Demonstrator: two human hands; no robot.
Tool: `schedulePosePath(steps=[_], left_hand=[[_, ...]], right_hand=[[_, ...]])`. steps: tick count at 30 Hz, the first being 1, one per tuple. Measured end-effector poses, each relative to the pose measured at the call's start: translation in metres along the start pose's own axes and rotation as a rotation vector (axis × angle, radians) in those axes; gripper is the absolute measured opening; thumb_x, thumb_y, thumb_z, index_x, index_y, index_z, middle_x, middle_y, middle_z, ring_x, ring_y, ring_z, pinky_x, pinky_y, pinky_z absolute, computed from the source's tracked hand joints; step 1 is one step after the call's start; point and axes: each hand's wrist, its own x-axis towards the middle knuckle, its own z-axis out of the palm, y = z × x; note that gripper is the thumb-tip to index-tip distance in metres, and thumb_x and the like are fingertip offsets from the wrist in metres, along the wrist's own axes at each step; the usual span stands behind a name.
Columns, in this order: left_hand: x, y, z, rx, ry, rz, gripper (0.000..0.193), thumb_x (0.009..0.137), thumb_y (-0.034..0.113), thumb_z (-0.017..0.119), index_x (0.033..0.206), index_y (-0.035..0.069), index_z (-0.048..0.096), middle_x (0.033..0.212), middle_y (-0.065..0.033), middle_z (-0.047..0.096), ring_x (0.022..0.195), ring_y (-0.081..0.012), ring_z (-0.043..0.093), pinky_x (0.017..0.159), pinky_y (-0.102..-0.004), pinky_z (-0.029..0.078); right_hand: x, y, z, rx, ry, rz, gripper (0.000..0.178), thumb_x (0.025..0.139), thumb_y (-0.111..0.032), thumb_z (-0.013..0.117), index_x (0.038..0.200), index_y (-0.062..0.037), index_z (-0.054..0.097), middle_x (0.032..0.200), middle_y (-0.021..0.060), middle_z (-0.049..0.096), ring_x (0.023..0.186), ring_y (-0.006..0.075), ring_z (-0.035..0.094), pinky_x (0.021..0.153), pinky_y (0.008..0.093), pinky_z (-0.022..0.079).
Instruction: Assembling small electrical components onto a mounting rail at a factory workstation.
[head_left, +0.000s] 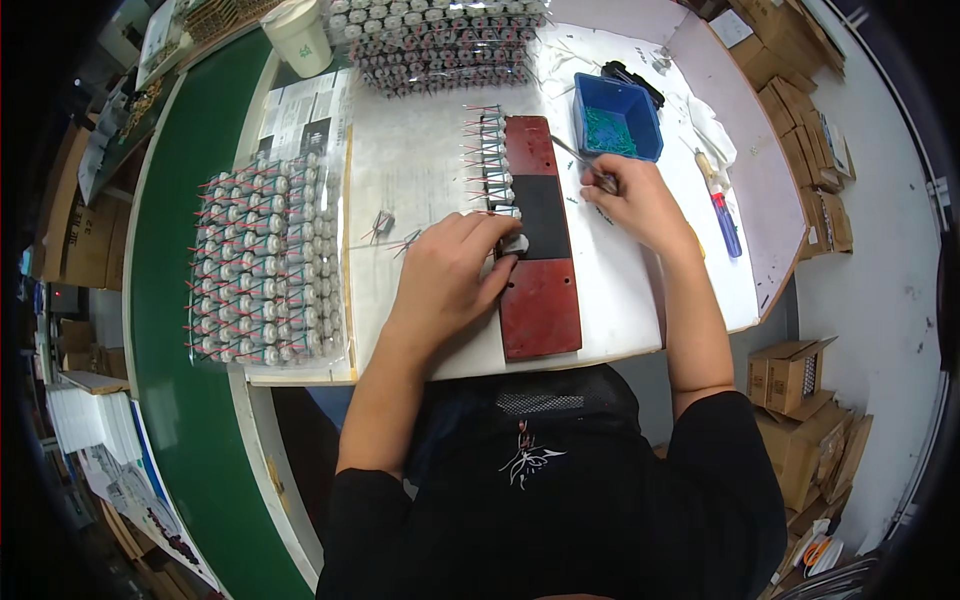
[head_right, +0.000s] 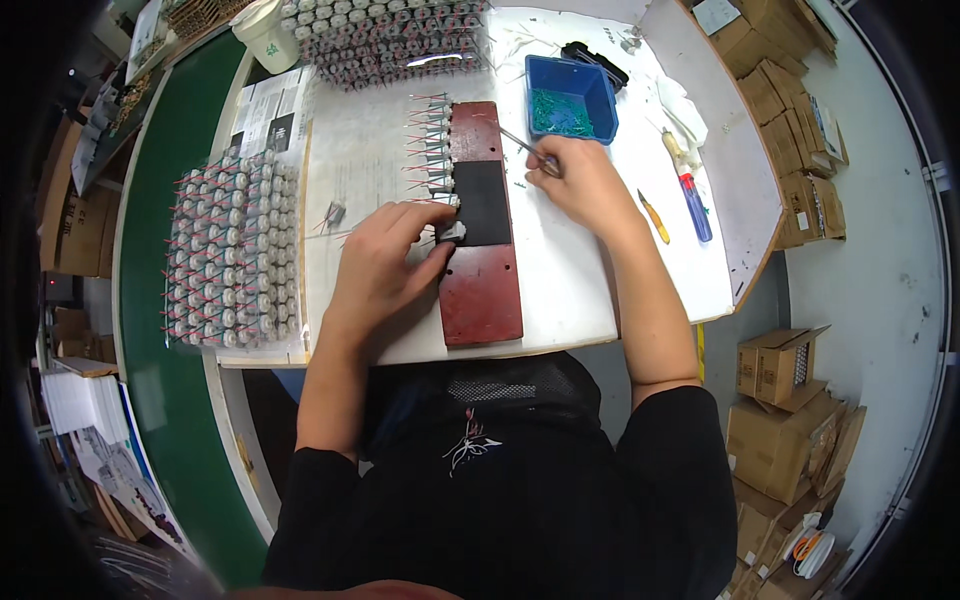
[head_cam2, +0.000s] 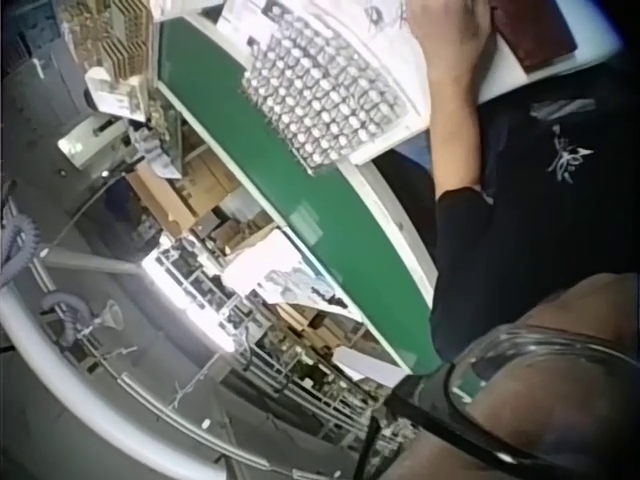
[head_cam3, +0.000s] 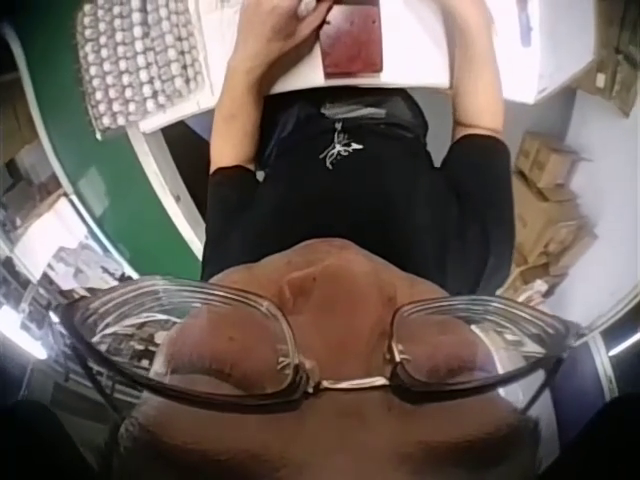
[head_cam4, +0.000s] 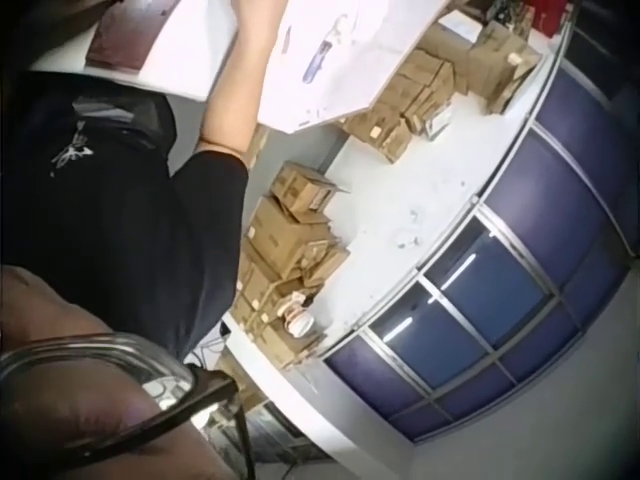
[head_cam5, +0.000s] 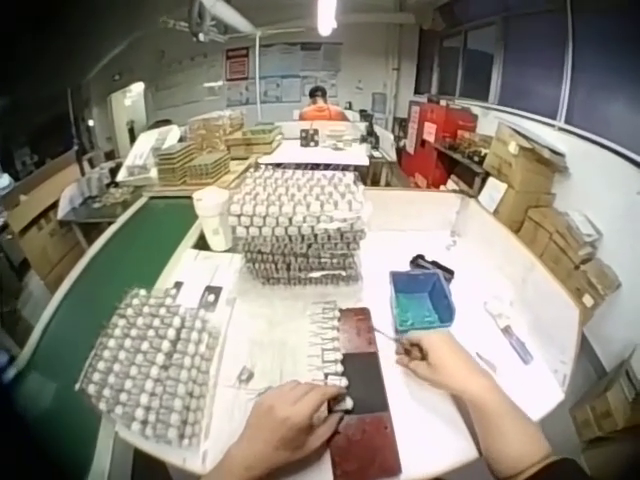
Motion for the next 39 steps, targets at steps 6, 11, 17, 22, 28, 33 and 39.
schedulePosePath(steps=[6, 11, 17, 22, 28, 33, 39], left_hand=[[0.000, 0.006, 0.003, -0.119, -0.030, -0.103, 0.026, 0.084, 0.007, 0.077, 0.110, 0.006, 0.072, 0.095, -0.0106, 0.074, 0.083, -0.0296, 0.069, 0.074, -0.0387, 0.056], [-0.001, 0.005, 0.009, 0.080, 0.020, 0.008, 0.012, 0.089, 0.016, 0.076, 0.098, 0.009, 0.073, 0.078, -0.0062, 0.068, 0.072, -0.0258, 0.066, 0.064, -0.0388, 0.052], [0.001, 0.003, 0.005, 0.217, 0.139, -0.035, 0.008, 0.088, 0.015, 0.076, 0.093, 0.009, 0.075, 0.077, -0.0052, 0.069, 0.067, -0.0241, 0.064, 0.059, -0.0368, 0.050], [-0.001, -0.001, -0.003, 0.090, 0.310, -0.090, 0.008, 0.088, 0.013, 0.076, 0.094, 0.009, 0.075, 0.080, -0.0055, 0.072, 0.067, -0.0238, 0.065, 0.060, -0.0366, 0.051], [0.003, -0.002, -0.006, -0.065, 0.325, -0.093, 0.015, 0.083, 0.011, 0.080, 0.097, 0.008, 0.077, 0.087, -0.0077, 0.075, 0.070, -0.0237, 0.067, 0.062, -0.0346, 0.052], [-0.001, 0.001, 0.001, -0.257, 0.255, -0.003, 0.021, 0.082, 0.011, 0.085, 0.100, 0.007, 0.076, 0.091, -0.0062, 0.076, 0.078, -0.0167, 0.071, 0.061, -0.0285, 0.050], [-0.005, 0.009, 0.004, -0.663, 0.149, -0.304, 0.033, 0.086, 0.009, 0.082, 0.116, 0.005, 0.068, 0.096, -0.0019, 0.074, 0.088, -0.0075, 0.071, 0.061, -0.0221, 0.046]], right_hand=[[-0.009, 0.017, 0.008, 0.120, 0.005, -0.006, 0.015, 0.087, -0.008, 0.078, 0.093, 0.0024, 0.070, 0.078, 0.0104, 0.061, 0.069, 0.0204, 0.056, 0.066, 0.0331, 0.047], [-0.008, 0.021, 0.021, -0.049, -0.024, -0.023, 0.018, 0.090, -0.017, 0.076, 0.094, 0.0000, 0.070, 0.090, 0.0155, 0.065, 0.084, 0.0334, 0.066, 0.072, 0.0426, 0.051], [-0.013, 0.027, 0.031, -0.191, 0.065, -0.097, 0.014, 0.092, -0.007, 0.072, 0.099, 0.0018, 0.066, 0.089, 0.0127, 0.061, 0.078, 0.0249, 0.061, 0.070, 0.0357, 0.048], [-0.012, 0.011, 0.018, 0.090, 0.082, 0.019, 0.014, 0.098, -0.010, 0.068, 0.104, 0.0016, 0.063, 0.089, 0.0069, 0.066, 0.077, 0.0156, 0.061, 0.068, 0.0310, 0.047], [-0.016, -0.008, 0.016, 0.556, 0.148, -0.027, 0.012, 0.102, -0.012, 0.065, 0.107, -0.0008, 0.065, 0.095, 0.0035, 0.070, 0.073, 0.0062, 0.057, 0.062, 0.0237, 0.044], [-0.025, -0.027, 0.015, 0.936, -0.068, 0.108, 0.009, 0.102, -0.009, 0.066, 0.108, -0.0017, 0.067, 0.097, 0.0048, 0.070, 0.067, 0.0049, 0.055, 0.057, 0.0202, 0.043], [-0.039, -0.051, 0.044, 1.162, -0.089, -0.142, 0.010, 0.100, -0.005, 0.067, 0.108, 0.0007, 0.066, 0.110, 0.0077, 0.065, 0.071, 0.0052, 0.058, 0.060, 0.0202, 0.046]])
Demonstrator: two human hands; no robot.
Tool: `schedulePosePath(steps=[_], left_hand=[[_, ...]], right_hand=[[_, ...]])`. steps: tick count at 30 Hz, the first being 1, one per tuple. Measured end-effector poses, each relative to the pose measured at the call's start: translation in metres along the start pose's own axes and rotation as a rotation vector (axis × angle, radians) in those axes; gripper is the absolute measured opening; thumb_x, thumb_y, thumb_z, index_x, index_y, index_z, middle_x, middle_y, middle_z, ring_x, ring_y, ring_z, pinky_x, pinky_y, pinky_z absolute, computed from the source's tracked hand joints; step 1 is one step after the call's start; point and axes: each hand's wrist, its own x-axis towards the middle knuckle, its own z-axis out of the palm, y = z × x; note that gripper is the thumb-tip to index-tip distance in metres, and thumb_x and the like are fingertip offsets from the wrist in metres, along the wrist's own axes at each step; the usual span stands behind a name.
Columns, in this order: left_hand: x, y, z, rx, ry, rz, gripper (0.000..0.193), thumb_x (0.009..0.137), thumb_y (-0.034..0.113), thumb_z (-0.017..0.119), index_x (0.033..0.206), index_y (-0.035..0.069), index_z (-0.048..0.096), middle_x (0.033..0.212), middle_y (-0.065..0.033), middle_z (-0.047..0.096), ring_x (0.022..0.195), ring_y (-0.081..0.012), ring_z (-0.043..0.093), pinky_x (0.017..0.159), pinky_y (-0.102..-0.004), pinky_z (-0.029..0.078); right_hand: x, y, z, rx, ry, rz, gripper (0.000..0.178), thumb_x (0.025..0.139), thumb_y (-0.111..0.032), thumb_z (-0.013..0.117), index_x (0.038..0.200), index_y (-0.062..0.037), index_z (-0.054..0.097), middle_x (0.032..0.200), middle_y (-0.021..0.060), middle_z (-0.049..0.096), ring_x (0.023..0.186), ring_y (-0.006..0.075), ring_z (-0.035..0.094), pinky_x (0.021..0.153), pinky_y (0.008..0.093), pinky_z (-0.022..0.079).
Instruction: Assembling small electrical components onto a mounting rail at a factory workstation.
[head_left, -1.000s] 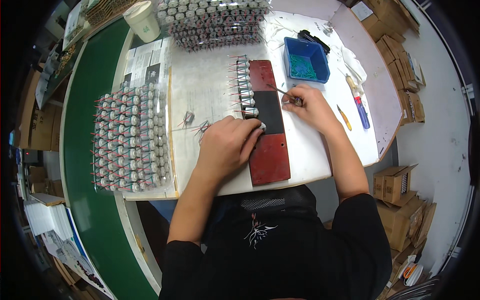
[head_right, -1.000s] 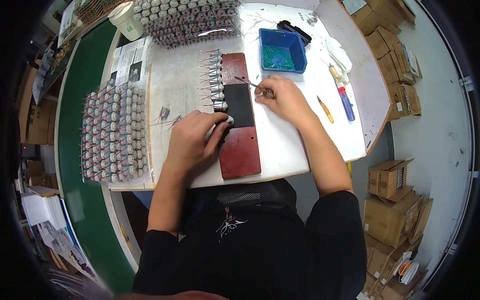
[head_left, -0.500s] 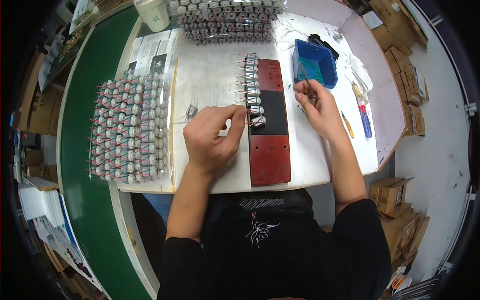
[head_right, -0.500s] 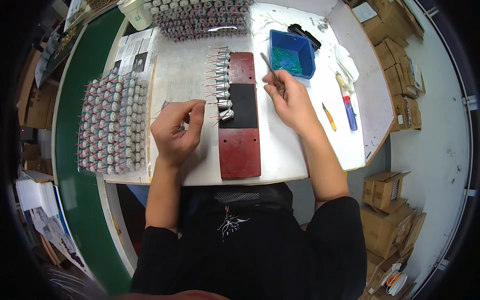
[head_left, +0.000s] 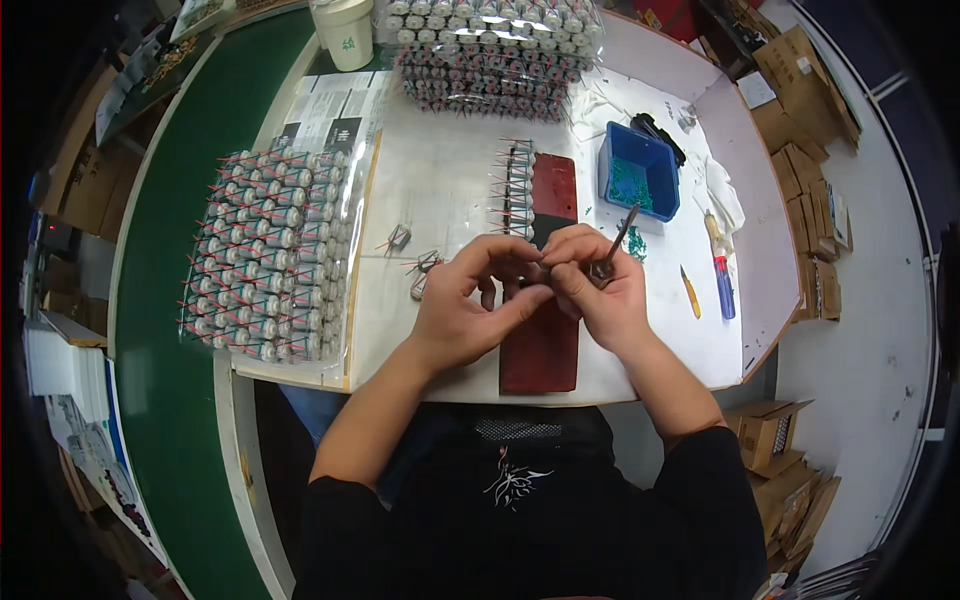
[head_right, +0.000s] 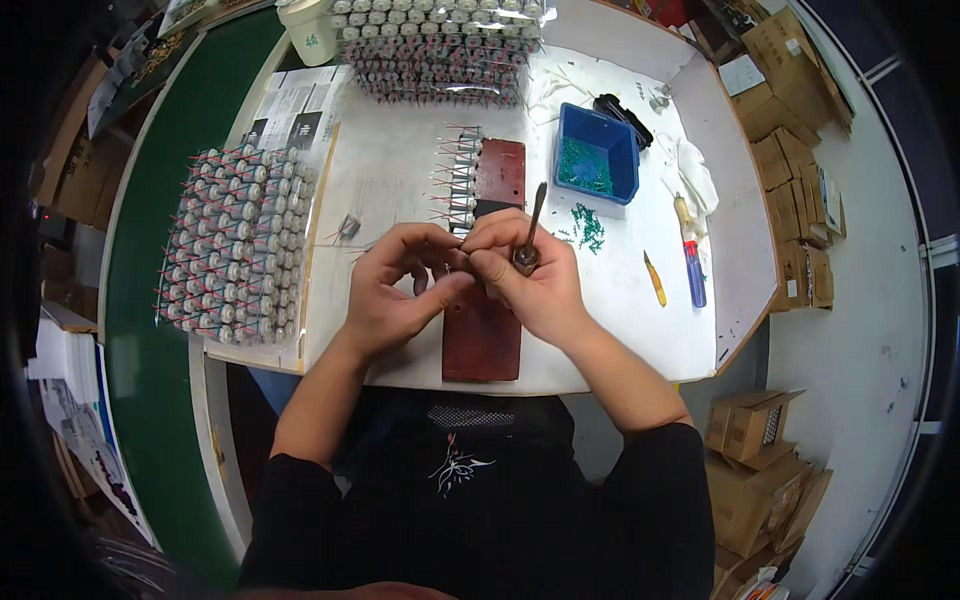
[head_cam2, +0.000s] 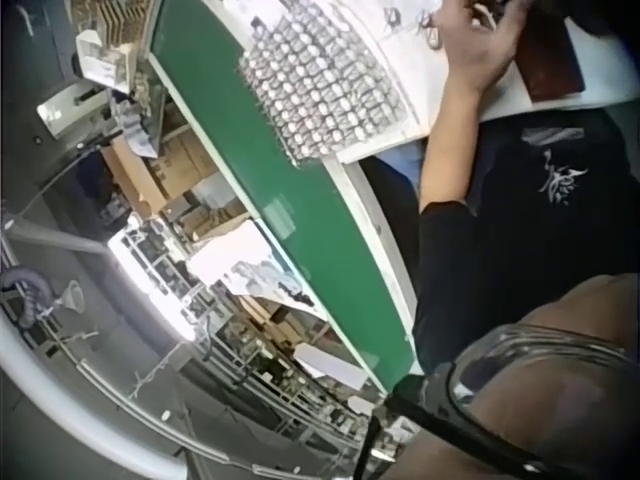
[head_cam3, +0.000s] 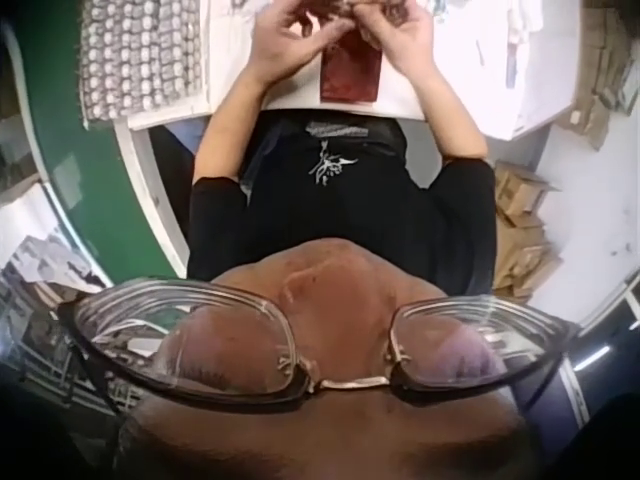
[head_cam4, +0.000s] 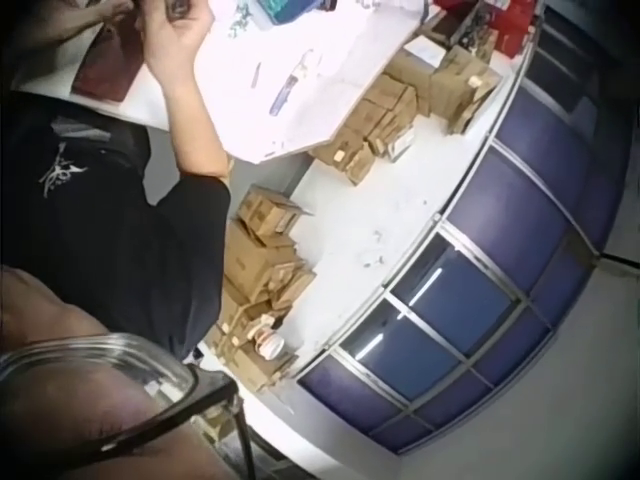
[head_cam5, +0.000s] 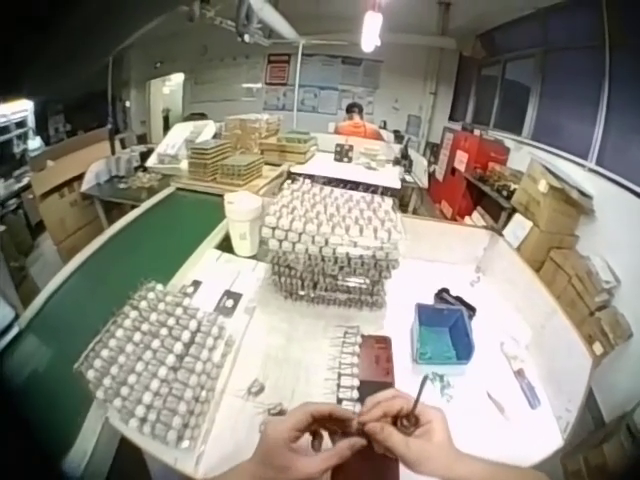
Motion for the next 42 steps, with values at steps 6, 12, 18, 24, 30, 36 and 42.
schedulePosePath(steps=[6, 12, 18, 24, 30, 36, 42], left_hand=[[0.001, -0.001, 0.000, -0.264, 0.021, -0.158, 0.044, 0.089, 0.003, 0.080, 0.125, 0.003, 0.056, 0.097, -0.0033, 0.073, 0.085, -0.0068, 0.068, 0.069, -0.0194, 0.048], [-0.002, 0.000, -0.003, -0.242, -0.011, -0.170, 0.043, 0.088, 0.004, 0.080, 0.124, 0.004, 0.057, 0.099, -0.0025, 0.073, 0.088, -0.0069, 0.067, 0.070, -0.0221, 0.050], [0.007, -0.006, -0.011, 0.590, 0.028, 0.287, 0.043, 0.081, 0.011, 0.082, 0.120, 0.009, 0.063, 0.093, -0.0024, 0.072, 0.083, -0.0189, 0.069, 0.068, -0.0338, 0.053], [0.006, -0.004, -0.008, 0.610, -0.087, 0.163, 0.041, 0.077, 0.011, 0.081, 0.116, 0.010, 0.066, 0.093, -0.0041, 0.071, 0.087, -0.0252, 0.068, 0.073, -0.0392, 0.055], [0.006, -0.005, -0.002, 0.534, -0.114, 0.164, 0.038, 0.079, 0.009, 0.079, 0.115, 0.009, 0.065, 0.096, -0.0055, 0.071, 0.088, -0.0257, 0.068, 0.076, -0.0390, 0.056], [0.005, -0.012, 0.002, 0.453, -0.082, 0.242, 0.037, 0.081, 0.006, 0.078, 0.116, 0.007, 0.067, 0.098, -0.0083, 0.072, 0.090, -0.0270, 0.070, 0.078, -0.0381, 0.056], [0.002, -0.015, 0.006, 0.308, -0.128, 0.107, 0.032, 0.085, 0.004, 0.072, 0.116, 0.005, 0.063, 0.106, -0.0114, 0.072, 0.096, -0.0327, 0.070, 0.081, -0.0417, 0.057]], right_hand=[[-0.002, 0.006, 0.009, -0.081, 0.016, -0.073, 0.009, 0.100, -0.003, 0.067, 0.107, 0.0014, 0.066, 0.113, 0.0087, 0.062, 0.072, 0.0065, 0.058, 0.062, 0.0210, 0.048], [-0.004, 0.016, 0.007, -0.206, 0.034, -0.219, 0.007, 0.100, -0.003, 0.067, 0.105, 0.0009, 0.066, 0.113, 0.0099, 0.063, 0.070, 0.0070, 0.059, 0.060, 0.0206, 0.047], [0.010, 0.004, -0.024, -0.171, 0.128, -0.048, 0.009, 0.100, -0.006, 0.067, 0.107, -0.0001, 0.065, 0.110, 0.0106, 0.066, 0.061, 0.0071, 0.058, 0.049, 0.0197, 0.040], [0.017, -0.013, -0.037, -0.283, 0.051, 0.334, 0.008, 0.097, -0.005, 0.070, 0.103, 0.0002, 0.068, 0.107, 0.0066, 0.069, 0.064, 0.0054, 0.061, 0.047, 0.0188, 0.038], [0.016, -0.009, -0.040, -0.351, -0.116, 0.394, 0.008, 0.096, -0.006, 0.073, 0.101, -0.0003, 0.069, 0.100, 0.0040, 0.069, 0.068, 0.0054, 0.062, 0.049, 0.0188, 0.038], [0.017, -0.013, -0.033, -0.427, -0.123, 0.485, 0.013, 0.096, -0.007, 0.073, 0.104, 0.0027, 0.070, 0.089, 0.0017, 0.067, 0.071, 0.0087, 0.060, 0.065, 0.0237, 0.051], [0.015, -0.008, -0.033, -0.442, -0.107, 0.467, 0.013, 0.095, -0.007, 0.074, 0.103, 0.0020, 0.069, 0.088, 0.0013, 0.067, 0.071, 0.0079, 0.060, 0.064, 0.0233, 0.050]])
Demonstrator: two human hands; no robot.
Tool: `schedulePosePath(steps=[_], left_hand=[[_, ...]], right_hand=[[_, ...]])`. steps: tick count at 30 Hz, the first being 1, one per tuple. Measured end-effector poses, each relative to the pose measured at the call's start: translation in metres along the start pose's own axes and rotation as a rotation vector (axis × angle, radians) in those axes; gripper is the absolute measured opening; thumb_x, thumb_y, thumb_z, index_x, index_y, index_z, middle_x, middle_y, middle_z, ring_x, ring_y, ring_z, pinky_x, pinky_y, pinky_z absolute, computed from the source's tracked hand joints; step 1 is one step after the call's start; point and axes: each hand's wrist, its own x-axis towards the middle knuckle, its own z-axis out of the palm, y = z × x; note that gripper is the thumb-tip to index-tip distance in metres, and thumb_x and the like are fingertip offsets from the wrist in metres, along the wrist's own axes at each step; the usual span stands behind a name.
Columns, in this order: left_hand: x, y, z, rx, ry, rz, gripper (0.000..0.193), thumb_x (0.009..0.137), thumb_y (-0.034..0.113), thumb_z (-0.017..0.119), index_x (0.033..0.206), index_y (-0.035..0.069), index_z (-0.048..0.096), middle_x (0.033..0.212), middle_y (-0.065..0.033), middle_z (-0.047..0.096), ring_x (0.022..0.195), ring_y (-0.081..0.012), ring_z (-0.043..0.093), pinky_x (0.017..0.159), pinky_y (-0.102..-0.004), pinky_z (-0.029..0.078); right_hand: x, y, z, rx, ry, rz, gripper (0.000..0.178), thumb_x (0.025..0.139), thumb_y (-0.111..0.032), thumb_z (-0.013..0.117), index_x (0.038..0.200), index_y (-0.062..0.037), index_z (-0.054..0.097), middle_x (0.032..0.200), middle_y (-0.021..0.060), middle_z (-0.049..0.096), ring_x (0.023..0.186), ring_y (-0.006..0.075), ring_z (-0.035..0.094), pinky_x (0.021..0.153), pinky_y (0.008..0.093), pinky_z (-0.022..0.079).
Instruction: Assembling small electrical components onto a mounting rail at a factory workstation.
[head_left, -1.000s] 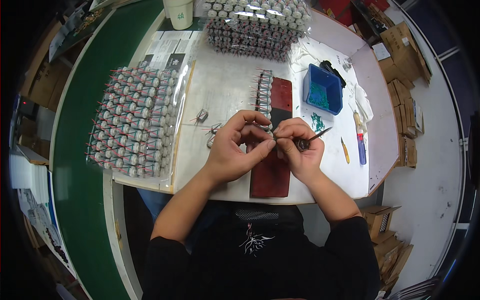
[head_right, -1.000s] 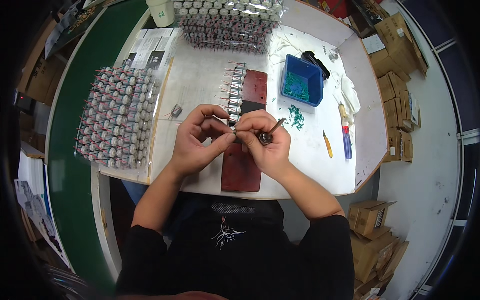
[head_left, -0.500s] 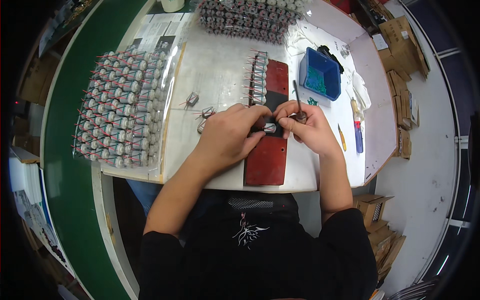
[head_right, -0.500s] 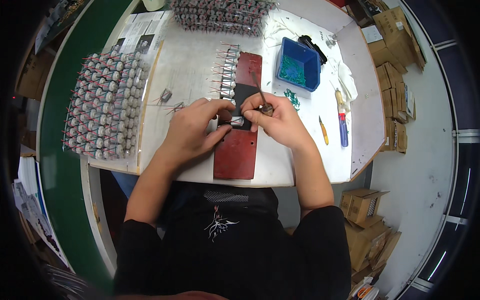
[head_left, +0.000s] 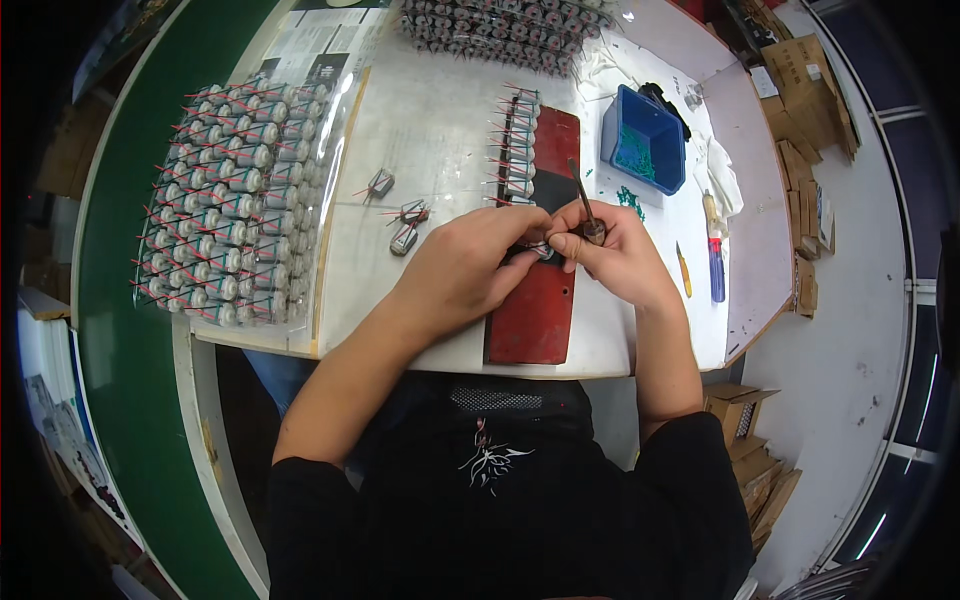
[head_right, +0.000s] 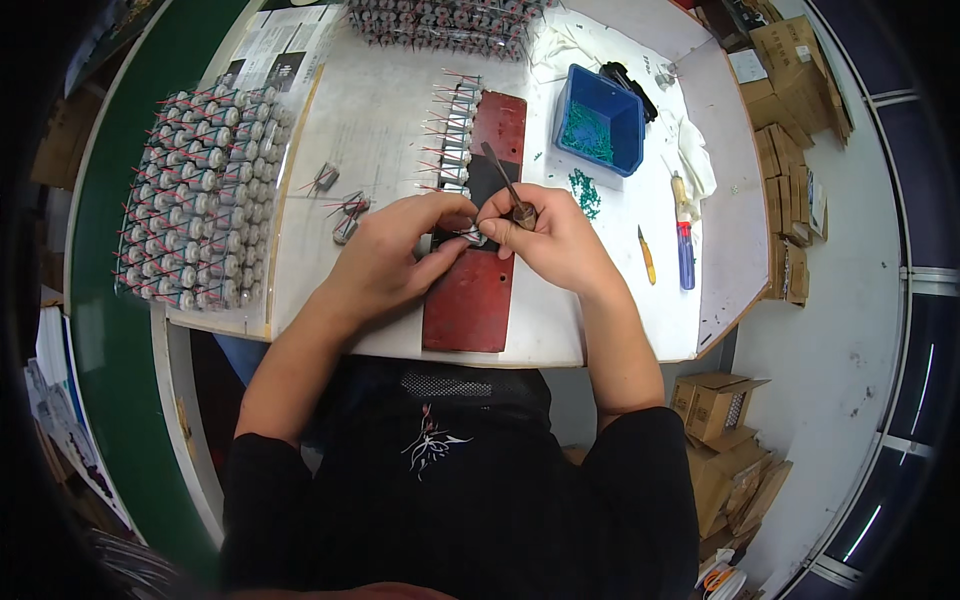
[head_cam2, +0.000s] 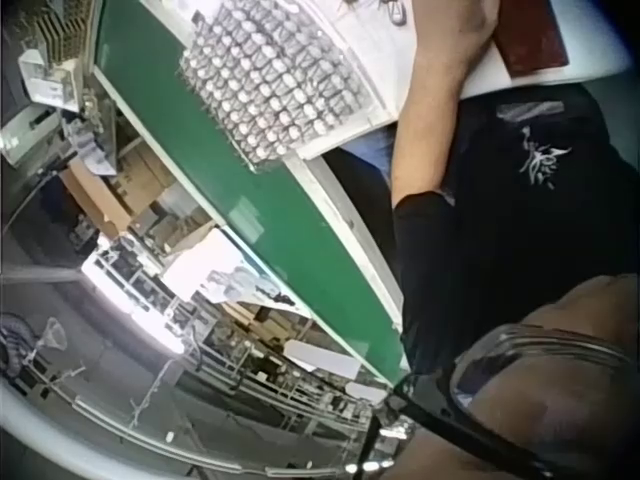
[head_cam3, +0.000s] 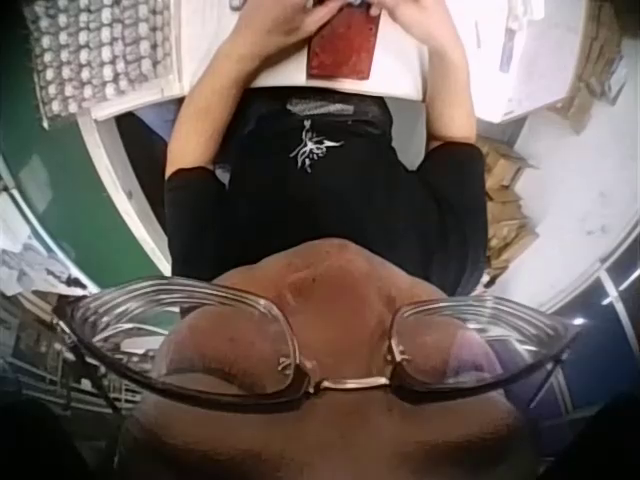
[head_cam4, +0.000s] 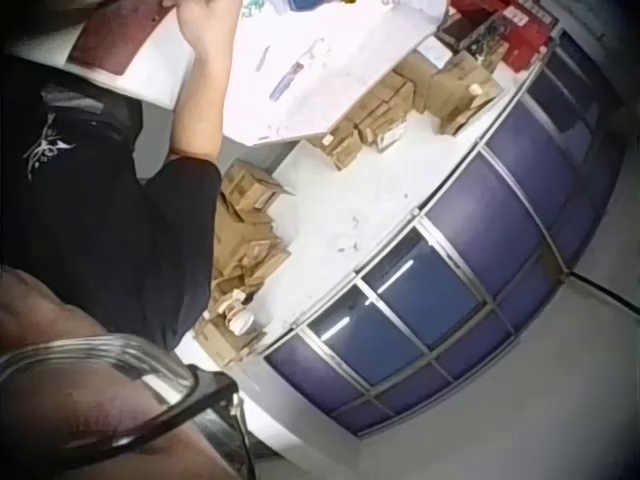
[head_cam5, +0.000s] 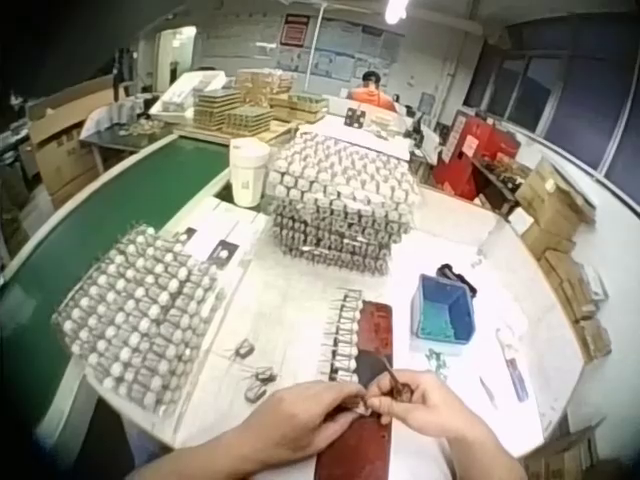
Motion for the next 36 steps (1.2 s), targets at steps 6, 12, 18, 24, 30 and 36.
schedulePosePath(steps=[6, 12, 18, 24, 30, 36], left_hand=[[0.000, 0.001, 0.000, -0.019, -0.007, -0.056, 0.036, 0.087, 0.002, 0.075, 0.121, 0.002, 0.063, 0.106, -0.0145, 0.073, 0.097, -0.0266, 0.074, 0.085, -0.0351, 0.058], [0.000, 0.000, 0.000, -0.047, -0.005, -0.058, 0.040, 0.088, 0.002, 0.075, 0.124, 0.002, 0.060, 0.106, -0.0147, 0.074, 0.098, -0.0259, 0.074, 0.085, -0.0349, 0.058], [-0.001, -0.002, 0.001, -0.041, -0.004, -0.063, 0.040, 0.088, 0.002, 0.075, 0.125, 0.002, 0.059, 0.105, -0.0149, 0.074, 0.098, -0.0257, 0.074, 0.086, -0.0346, 0.058], [-0.001, -0.004, 0.002, -0.042, -0.010, -0.076, 0.040, 0.088, 0.002, 0.075, 0.124, 0.001, 0.058, 0.105, -0.0146, 0.074, 0.097, -0.0256, 0.074, 0.086, -0.0339, 0.058], [0.000, -0.002, 0.003, -0.070, -0.007, -0.079, 0.040, 0.088, 0.001, 0.075, 0.124, 0.001, 0.058, 0.105, -0.0144, 0.074, 0.097, -0.0250, 0.074, 0.085, -0.0334, 0.058], [0.001, -0.003, 0.002, -0.094, 0.004, -0.082, 0.041, 0.088, 0.001, 0.075, 0.124, 0.001, 0.057, 0.104, -0.0143, 0.074, 0.096, -0.0236, 0.074, 0.084, -0.0327, 0.058]], right_hand=[[0.000, 0.003, 0.003, 0.026, 0.022, -0.062, 0.015, 0.094, -0.008, 0.077, 0.101, 0.0020, 0.068, 0.088, 0.0014, 0.068, 0.072, 0.0072, 0.060, 0.065, 0.0229, 0.051], [-0.002, 0.000, 0.008, -0.052, 0.074, -0.009, 0.013, 0.095, -0.006, 0.076, 0.101, 0.0020, 0.068, 0.087, 0.0010, 0.068, 0.071, 0.0067, 0.059, 0.064, 0.0228, 0.051], [-0.003, 0.004, 0.010, -0.171, 0.114, -0.037, 0.008, 0.096, -0.003, 0.073, 0.101, 0.0018, 0.067, 0.086, 0.0006, 0.067, 0.070, 0.0064, 0.061, 0.063, 0.0219, 0.050], [-0.006, -0.011, 0.016, -0.227, 0.142, -0.052, 0.009, 0.094, -0.002, 0.072, 0.096, 0.0041, 0.066, 0.079, 0.0038, 0.069, 0.067, 0.0085, 0.067, 0.059, 0.0235, 0.052], [-0.004, -0.024, 0.015, -0.313, 0.095, 0.008, 0.007, 0.097, -0.001, 0.070, 0.101, 0.0030, 0.065, 0.086, 0.0018, 0.068, 0.071, 0.0078, 0.067, 0.062, 0.0227, 0.052], [-0.003, -0.015, 0.010, -0.229, 0.057, 0.015, 0.007, 0.097, 0.000, 0.069, 0.102, 0.0032, 0.065, 0.086, 0.0025, 0.068, 0.070, 0.0083, 0.067, 0.060, 0.0228, 0.051]])
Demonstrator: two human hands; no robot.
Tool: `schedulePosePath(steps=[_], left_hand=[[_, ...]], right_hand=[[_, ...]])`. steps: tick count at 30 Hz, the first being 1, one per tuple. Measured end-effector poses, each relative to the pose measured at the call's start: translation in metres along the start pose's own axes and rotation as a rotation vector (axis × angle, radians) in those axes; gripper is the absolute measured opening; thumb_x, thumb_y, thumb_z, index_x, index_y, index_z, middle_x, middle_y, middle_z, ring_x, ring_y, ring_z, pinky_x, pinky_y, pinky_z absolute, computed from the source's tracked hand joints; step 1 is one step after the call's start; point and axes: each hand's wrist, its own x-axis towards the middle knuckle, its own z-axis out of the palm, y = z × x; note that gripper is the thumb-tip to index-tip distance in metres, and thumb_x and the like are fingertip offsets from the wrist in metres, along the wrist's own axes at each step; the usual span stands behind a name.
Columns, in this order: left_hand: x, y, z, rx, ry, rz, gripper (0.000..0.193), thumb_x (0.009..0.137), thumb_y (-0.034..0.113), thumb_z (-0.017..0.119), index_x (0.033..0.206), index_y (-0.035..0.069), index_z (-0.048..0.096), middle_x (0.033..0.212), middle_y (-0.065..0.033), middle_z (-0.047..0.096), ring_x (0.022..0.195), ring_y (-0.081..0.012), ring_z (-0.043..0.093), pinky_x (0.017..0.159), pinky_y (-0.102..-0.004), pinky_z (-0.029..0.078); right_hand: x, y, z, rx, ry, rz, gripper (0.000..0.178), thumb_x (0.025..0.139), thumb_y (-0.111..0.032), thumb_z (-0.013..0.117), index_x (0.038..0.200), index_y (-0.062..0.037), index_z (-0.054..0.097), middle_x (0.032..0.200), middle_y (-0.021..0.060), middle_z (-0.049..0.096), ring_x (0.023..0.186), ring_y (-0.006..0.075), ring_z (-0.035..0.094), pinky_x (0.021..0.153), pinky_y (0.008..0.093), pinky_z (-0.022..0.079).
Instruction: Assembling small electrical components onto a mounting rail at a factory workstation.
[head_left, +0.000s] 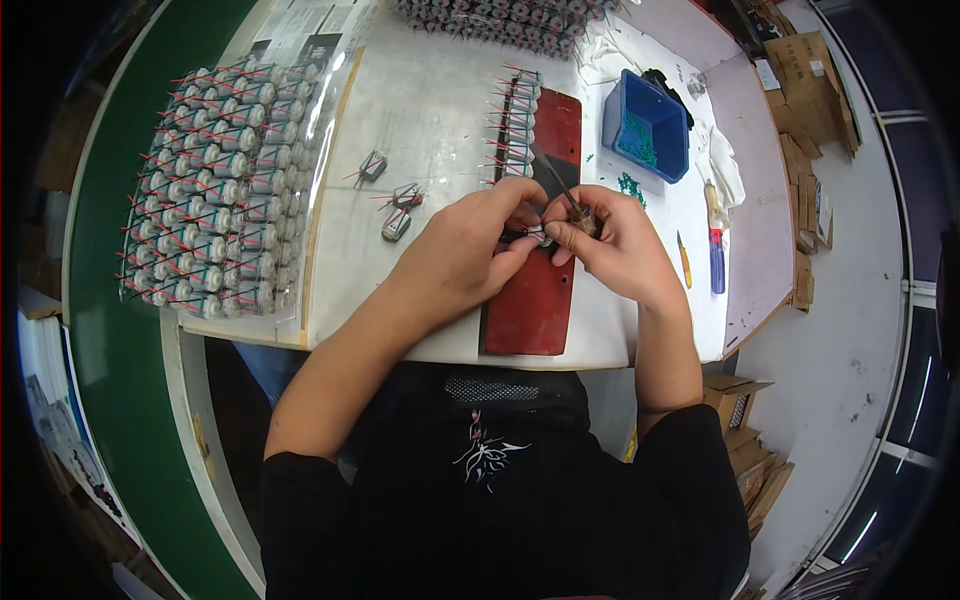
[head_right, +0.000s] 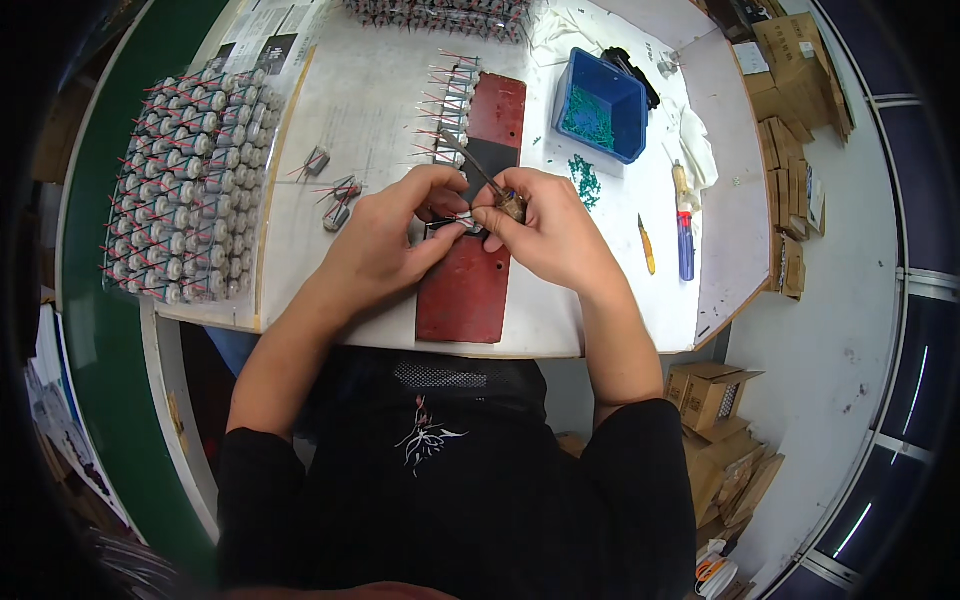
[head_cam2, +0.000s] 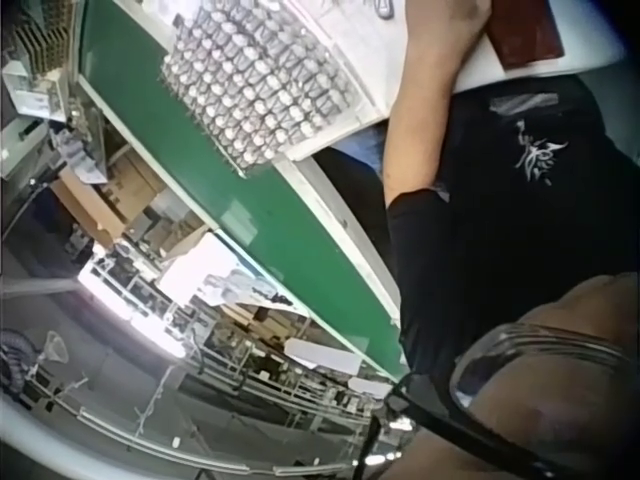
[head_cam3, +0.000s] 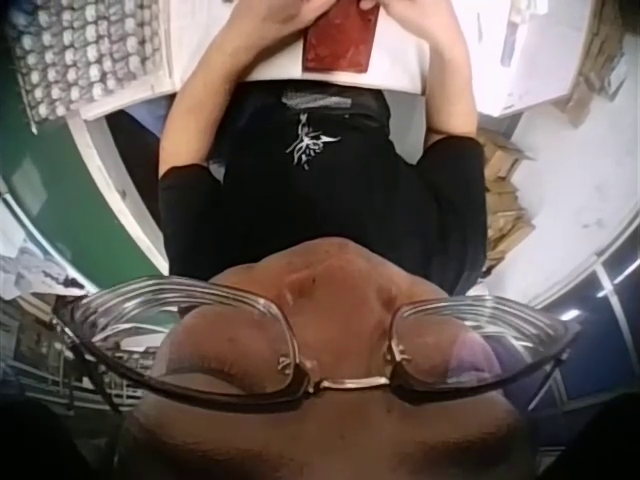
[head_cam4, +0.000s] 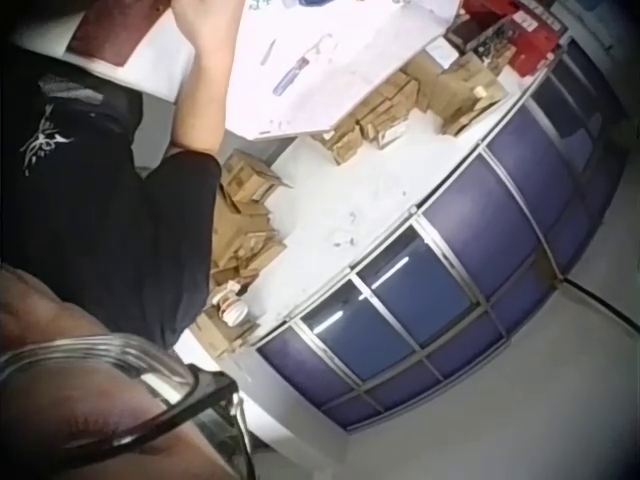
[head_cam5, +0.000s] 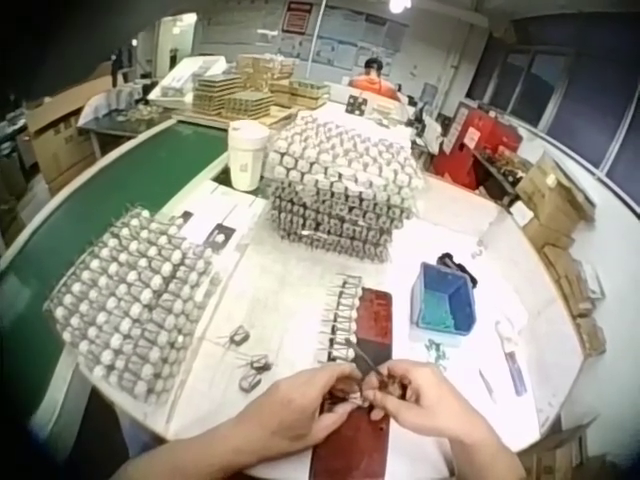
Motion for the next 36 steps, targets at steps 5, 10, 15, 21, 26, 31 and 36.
schedulePosePath(steps=[5, 10, 15, 21, 26, 31, 36], left_hand=[[0.000, 0.000, 0.000, 0.003, -0.006, -0.003, 0.041, 0.088, 0.001, 0.075, 0.124, 0.000, 0.057, 0.103, -0.0142, 0.074, 0.095, -0.0228, 0.074, 0.084, -0.0321, 0.058], [0.000, 0.000, 0.000, -0.030, -0.011, -0.011, 0.040, 0.088, 0.001, 0.075, 0.125, 0.000, 0.057, 0.103, -0.0139, 0.074, 0.095, -0.0219, 0.074, 0.085, -0.0316, 0.058], [0.000, 0.000, 0.001, -0.034, -0.013, -0.016, 0.041, 0.088, 0.001, 0.075, 0.125, 0.000, 0.057, 0.104, -0.0136, 0.074, 0.094, -0.0214, 0.074, 0.085, -0.0312, 0.058], [0.000, 0.001, 0.001, -0.015, -0.014, -0.014, 0.042, 0.088, 0.001, 0.076, 0.125, 0.001, 0.057, 0.104, -0.0135, 0.074, 0.095, -0.0214, 0.074, 0.084, -0.0310, 0.058], [0.003, 0.002, 0.002, -0.034, -0.015, -0.032, 0.044, 0.087, 0.002, 0.077, 0.126, 0.001, 0.057, 0.105, -0.0131, 0.074, 0.096, -0.0210, 0.074, 0.085, -0.0312, 0.057], [0.004, -0.002, 0.010, -0.021, 0.022, -0.029, 0.046, 0.087, 0.003, 0.078, 0.127, 0.001, 0.057, 0.110, -0.0129, 0.074, 0.095, -0.0196, 0.073, 0.085, -0.0310, 0.057], [0.005, -0.001, 0.014, -0.064, 0.028, -0.059, 0.049, 0.085, 0.004, 0.078, 0.128, 0.004, 0.053, 0.104, -0.0142, 0.074, 0.099, -0.0302, 0.073, 0.085, -0.0370, 0.059]], right_hand=[[-0.001, -0.001, 0.000, -0.027, 0.002, -0.043, 0.006, 0.097, 0.001, 0.068, 0.102, 0.0032, 0.064, 0.085, 0.0032, 0.068, 0.069, 0.0088, 0.068, 0.058, 0.0230, 0.050], [-0.005, -0.008, 0.004, -0.153, 0.043, -0.113, 0.005, 0.097, 0.002, 0.067, 0.099, 0.0030, 0.063, 0.081, 0.0038, 0.067, 0.067, 0.0094, 0.069, 0.055, 0.0238, 0.050], [-0.006, -0.009, 0.004, -0.131, 0.045, -0.118, 0.006, 0.096, 0.002, 0.068, 0.098, 0.0029, 0.062, 0.077, 0.0041, 0.067, 0.065, 0.0097, 0.069, 0.054, 0.0240, 0.049], [-0.003, -0.009, 0.004, -0.111, 0.035, -0.083, 0.006, 0.096, 0.002, 0.067, 0.098, 0.0023, 0.062, 0.078, 0.0034, 0.067, 0.064, 0.0090, 0.068, 0.053, 0.0233, 0.049], [-0.002, -0.006, 0.003, -0.065, 0.036, -0.071, 0.007, 0.096, -0.001, 0.069, 0.098, 0.0008, 0.063, 0.078, 0.0018, 0.067, 0.062, 0.0076, 0.066, 0.051, 0.0223, 0.048], [-0.002, -0.007, 0.002, 0.032, 0.024, 0.030, 0.009, 0.096, -0.005, 0.072, 0.098, -0.0008, 0.064, 0.078, 0.0004, 0.066, 0.059, 0.0057, 0.063, 0.050, 0.0208, 0.046], [-0.005, -0.001, 0.000, 0.048, 0.075, 0.072, 0.015, 0.093, -0.007, 0.075, 0.092, 0.0033, 0.065, 0.074, 0.0045, 0.068, 0.059, 0.0084, 0.065, 0.053, 0.0255, 0.050]])
